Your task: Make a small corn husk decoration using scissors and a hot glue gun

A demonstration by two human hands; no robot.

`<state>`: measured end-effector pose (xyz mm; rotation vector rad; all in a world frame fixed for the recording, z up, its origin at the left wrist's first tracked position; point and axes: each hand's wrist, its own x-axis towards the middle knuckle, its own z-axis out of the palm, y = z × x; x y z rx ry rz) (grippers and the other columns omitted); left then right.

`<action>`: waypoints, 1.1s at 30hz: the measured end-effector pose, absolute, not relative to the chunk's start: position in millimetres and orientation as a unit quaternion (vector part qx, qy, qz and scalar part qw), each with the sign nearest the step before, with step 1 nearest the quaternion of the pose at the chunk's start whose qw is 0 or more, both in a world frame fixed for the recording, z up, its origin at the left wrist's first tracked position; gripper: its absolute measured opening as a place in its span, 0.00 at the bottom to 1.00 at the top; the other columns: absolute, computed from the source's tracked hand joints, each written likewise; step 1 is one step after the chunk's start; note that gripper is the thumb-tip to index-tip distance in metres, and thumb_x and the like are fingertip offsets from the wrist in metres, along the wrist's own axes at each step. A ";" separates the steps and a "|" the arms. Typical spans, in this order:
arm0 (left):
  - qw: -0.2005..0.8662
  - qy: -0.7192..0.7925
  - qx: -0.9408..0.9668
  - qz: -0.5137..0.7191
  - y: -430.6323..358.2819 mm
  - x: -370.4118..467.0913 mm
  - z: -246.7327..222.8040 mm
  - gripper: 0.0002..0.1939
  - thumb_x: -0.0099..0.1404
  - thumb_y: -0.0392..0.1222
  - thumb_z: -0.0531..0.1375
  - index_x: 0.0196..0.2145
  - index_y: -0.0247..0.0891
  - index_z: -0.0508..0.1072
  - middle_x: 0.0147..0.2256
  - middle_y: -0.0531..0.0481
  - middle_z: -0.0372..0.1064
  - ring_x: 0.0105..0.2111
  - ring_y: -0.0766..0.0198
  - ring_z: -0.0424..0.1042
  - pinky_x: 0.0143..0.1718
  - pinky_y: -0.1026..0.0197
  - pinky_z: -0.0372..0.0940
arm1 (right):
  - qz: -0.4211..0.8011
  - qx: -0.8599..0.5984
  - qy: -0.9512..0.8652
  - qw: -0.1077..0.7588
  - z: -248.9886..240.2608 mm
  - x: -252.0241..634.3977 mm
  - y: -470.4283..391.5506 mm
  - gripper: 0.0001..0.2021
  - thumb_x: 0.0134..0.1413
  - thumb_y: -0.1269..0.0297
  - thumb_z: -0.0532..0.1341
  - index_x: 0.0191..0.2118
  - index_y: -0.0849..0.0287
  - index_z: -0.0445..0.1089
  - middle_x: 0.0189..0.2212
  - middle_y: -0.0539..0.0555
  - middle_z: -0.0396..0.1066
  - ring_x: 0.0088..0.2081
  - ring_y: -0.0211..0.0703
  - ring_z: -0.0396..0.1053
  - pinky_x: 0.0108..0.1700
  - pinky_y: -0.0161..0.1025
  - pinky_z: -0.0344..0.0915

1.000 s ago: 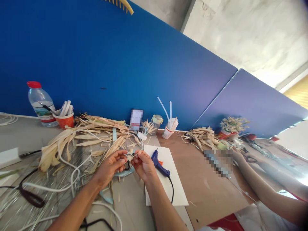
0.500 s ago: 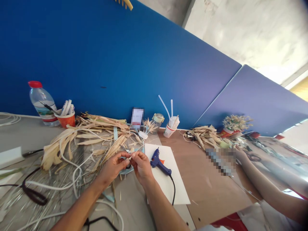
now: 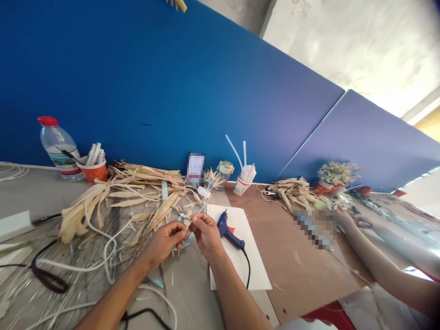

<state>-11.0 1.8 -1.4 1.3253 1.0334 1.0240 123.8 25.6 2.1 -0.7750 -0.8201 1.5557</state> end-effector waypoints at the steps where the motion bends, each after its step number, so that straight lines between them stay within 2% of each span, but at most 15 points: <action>1: 0.565 0.434 0.552 0.433 1.3 -10.5 -0.4 0.10 0.55 0.47 0.59 0.27 0.36 0.70 0.22 0.56 0.62 0.20 0.69 0.60 0.24 0.65 0.56 | 0.662 -0.333 -0.349 0.574 1.9 124.2 25.9 0.07 0.34 0.64 0.68 0.21 0.59 0.70 0.17 0.45 0.63 0.20 0.33 0.56 0.27 0.33 0.54; 5: 0.592 0.438 0.521 0.432 0.3 -10.3 1.8 0.13 0.54 0.46 0.61 0.34 0.35 0.72 0.22 0.56 0.62 0.20 0.70 0.59 0.22 0.65 0.55 | 0.650 -0.345 -0.356 0.576 -2.1 123.5 26.3 0.10 0.35 0.64 0.68 0.19 0.59 0.65 0.17 0.45 0.62 0.21 0.32 0.57 0.27 0.33 0.54; 12: 0.594 0.441 0.525 0.421 1.0 -12.0 -1.6 0.11 0.55 0.48 0.59 0.29 0.36 0.70 0.21 0.56 0.62 0.18 0.71 0.58 0.21 0.66 0.53 | 0.609 -0.377 -0.412 0.564 -6.6 123.0 26.3 0.11 0.37 0.64 0.66 0.18 0.59 0.63 0.14 0.43 0.60 0.19 0.31 0.53 0.26 0.33 0.50; 17: 0.546 0.449 0.562 0.429 3.0 -12.9 -2.9 0.11 0.56 0.47 0.59 0.25 0.37 0.68 0.20 0.57 0.60 0.20 0.70 0.57 0.23 0.65 0.54 | 0.593 -0.399 -0.455 0.532 -2.7 125.5 26.1 0.11 0.39 0.62 0.65 0.18 0.59 0.62 0.13 0.42 0.57 0.19 0.31 0.50 0.25 0.33 0.47; 24: 0.486 0.467 0.585 0.452 5.0 -15.9 -3.6 0.10 0.57 0.46 0.57 0.29 0.37 0.72 0.25 0.54 0.65 0.26 0.66 0.62 0.29 0.64 0.57 | 0.616 -0.407 -0.473 0.481 -0.9 128.9 25.6 0.12 0.40 0.61 0.64 0.18 0.59 0.61 0.13 0.42 0.55 0.19 0.30 0.48 0.24 0.33 0.44; 33: 0.525 0.452 0.604 0.395 -0.2 -13.6 4.8 0.11 0.56 0.47 0.58 0.29 0.35 0.73 0.22 0.55 0.63 0.22 0.68 0.57 0.24 0.66 0.53 | 0.645 -0.352 -0.348 0.582 1.2 139.1 34.8 0.15 0.40 0.61 0.66 0.17 0.59 0.59 0.13 0.42 0.54 0.18 0.30 0.49 0.24 0.33 0.47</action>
